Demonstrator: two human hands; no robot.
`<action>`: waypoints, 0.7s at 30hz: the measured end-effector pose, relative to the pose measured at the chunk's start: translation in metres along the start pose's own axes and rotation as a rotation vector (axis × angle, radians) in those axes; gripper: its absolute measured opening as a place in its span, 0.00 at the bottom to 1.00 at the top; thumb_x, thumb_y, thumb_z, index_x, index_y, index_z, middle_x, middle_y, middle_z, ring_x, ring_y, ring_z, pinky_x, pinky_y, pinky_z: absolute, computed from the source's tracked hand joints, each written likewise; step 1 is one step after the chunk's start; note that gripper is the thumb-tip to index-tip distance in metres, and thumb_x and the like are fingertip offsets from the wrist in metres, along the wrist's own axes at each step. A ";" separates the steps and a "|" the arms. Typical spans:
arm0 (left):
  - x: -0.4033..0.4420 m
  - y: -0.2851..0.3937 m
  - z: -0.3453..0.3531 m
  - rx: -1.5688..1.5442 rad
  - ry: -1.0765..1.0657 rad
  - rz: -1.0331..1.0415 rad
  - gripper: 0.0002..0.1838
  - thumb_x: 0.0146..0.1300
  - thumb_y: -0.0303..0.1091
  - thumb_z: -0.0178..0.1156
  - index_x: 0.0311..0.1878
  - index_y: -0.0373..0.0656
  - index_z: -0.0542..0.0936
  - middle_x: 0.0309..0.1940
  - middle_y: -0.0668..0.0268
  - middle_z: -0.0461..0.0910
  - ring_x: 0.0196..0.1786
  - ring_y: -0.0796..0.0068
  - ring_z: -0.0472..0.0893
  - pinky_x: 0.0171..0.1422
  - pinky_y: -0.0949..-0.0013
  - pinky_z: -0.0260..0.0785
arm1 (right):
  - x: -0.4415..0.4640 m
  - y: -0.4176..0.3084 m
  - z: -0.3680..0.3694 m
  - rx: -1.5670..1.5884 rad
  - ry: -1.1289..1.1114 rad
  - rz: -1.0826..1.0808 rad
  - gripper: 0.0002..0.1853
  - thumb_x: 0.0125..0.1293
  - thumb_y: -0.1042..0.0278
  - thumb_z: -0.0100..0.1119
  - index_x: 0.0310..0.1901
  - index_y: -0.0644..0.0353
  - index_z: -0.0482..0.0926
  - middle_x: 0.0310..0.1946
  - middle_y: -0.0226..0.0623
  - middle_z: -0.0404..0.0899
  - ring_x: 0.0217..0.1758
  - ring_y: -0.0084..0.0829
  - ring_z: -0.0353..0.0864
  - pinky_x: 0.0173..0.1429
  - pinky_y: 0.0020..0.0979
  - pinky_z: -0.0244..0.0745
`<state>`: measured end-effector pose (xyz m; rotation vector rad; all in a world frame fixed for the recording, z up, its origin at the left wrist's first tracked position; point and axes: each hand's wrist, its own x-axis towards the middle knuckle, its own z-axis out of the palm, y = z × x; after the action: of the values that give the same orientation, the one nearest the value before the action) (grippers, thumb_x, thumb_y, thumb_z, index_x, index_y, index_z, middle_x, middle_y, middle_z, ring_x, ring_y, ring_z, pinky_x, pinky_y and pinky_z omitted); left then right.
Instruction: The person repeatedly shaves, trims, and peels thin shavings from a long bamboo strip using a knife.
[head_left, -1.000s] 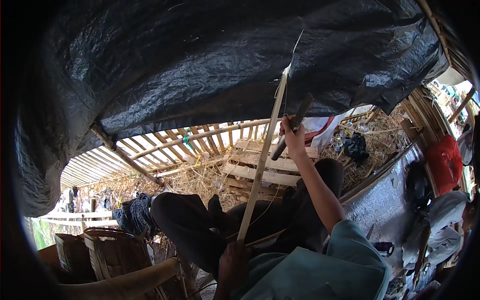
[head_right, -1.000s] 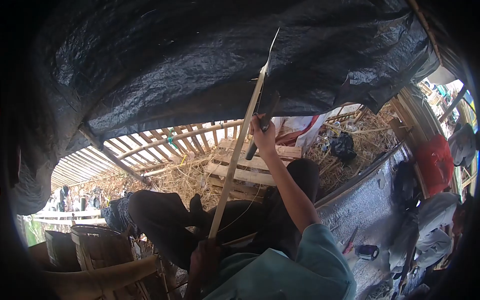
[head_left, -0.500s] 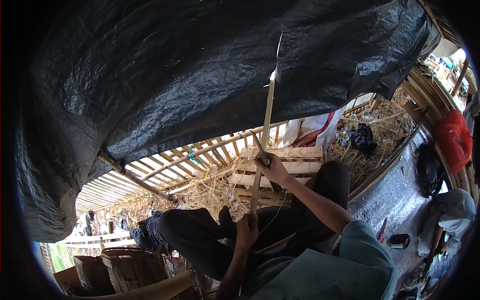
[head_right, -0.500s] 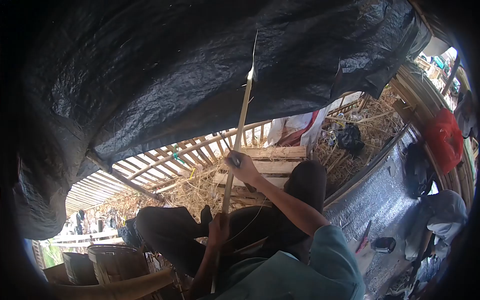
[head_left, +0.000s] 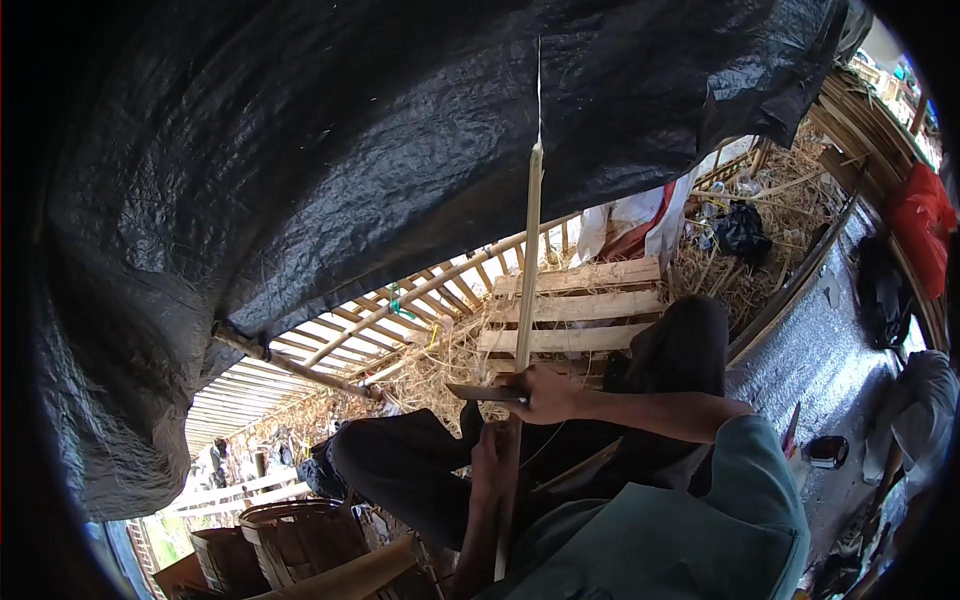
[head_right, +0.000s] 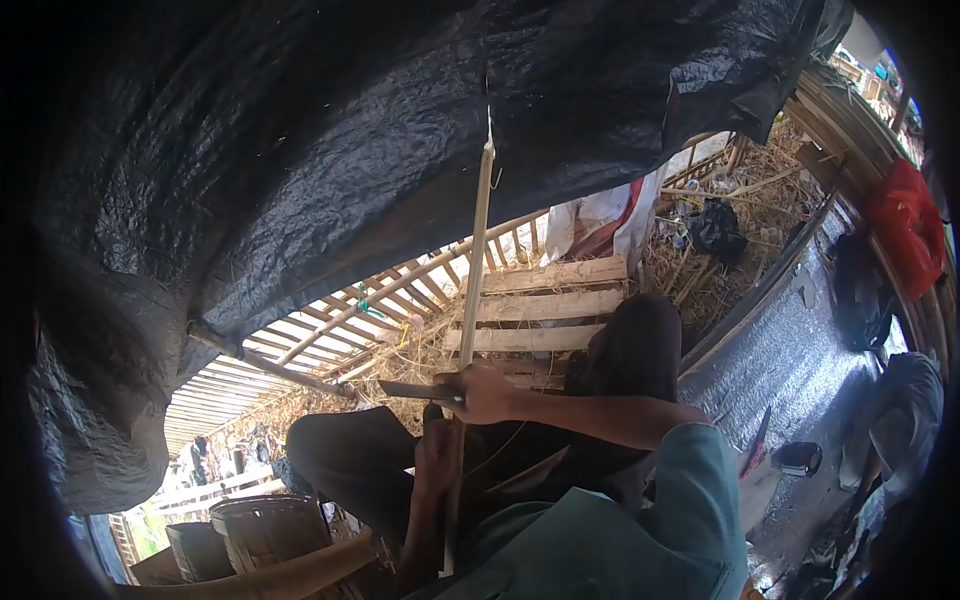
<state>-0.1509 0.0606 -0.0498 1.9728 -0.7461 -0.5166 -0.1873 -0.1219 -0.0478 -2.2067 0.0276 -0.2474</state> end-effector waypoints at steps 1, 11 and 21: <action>0.014 -0.002 0.004 0.040 0.004 0.114 0.08 0.65 0.33 0.54 0.40 0.36 0.73 0.27 0.55 0.79 0.32 0.62 0.82 0.34 0.62 0.70 | -0.001 -0.011 -0.005 0.113 -0.004 -0.023 0.13 0.61 0.58 0.55 0.45 0.50 0.76 0.30 0.43 0.80 0.37 0.49 0.80 0.42 0.46 0.74; 0.020 -0.021 0.042 0.190 0.143 0.227 0.10 0.70 0.36 0.47 0.41 0.38 0.71 0.25 0.44 0.75 0.32 0.38 0.76 0.27 0.48 0.65 | 0.013 -0.024 -0.059 0.483 0.138 -0.200 0.04 0.63 0.72 0.57 0.35 0.63 0.74 0.19 0.40 0.76 0.23 0.34 0.79 0.30 0.32 0.71; -0.041 -0.028 0.030 0.282 0.104 0.123 0.07 0.68 0.33 0.49 0.38 0.39 0.68 0.18 0.48 0.74 0.26 0.42 0.77 0.24 0.47 0.65 | 0.042 -0.098 -0.352 0.188 1.412 -1.175 0.11 0.66 0.74 0.53 0.24 0.58 0.69 0.15 0.32 0.66 0.20 0.28 0.70 0.58 0.45 0.71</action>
<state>-0.1912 0.0805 -0.0863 2.1769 -0.9069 -0.2428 -0.2185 -0.3444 0.2430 -1.1929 -0.4881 -2.2211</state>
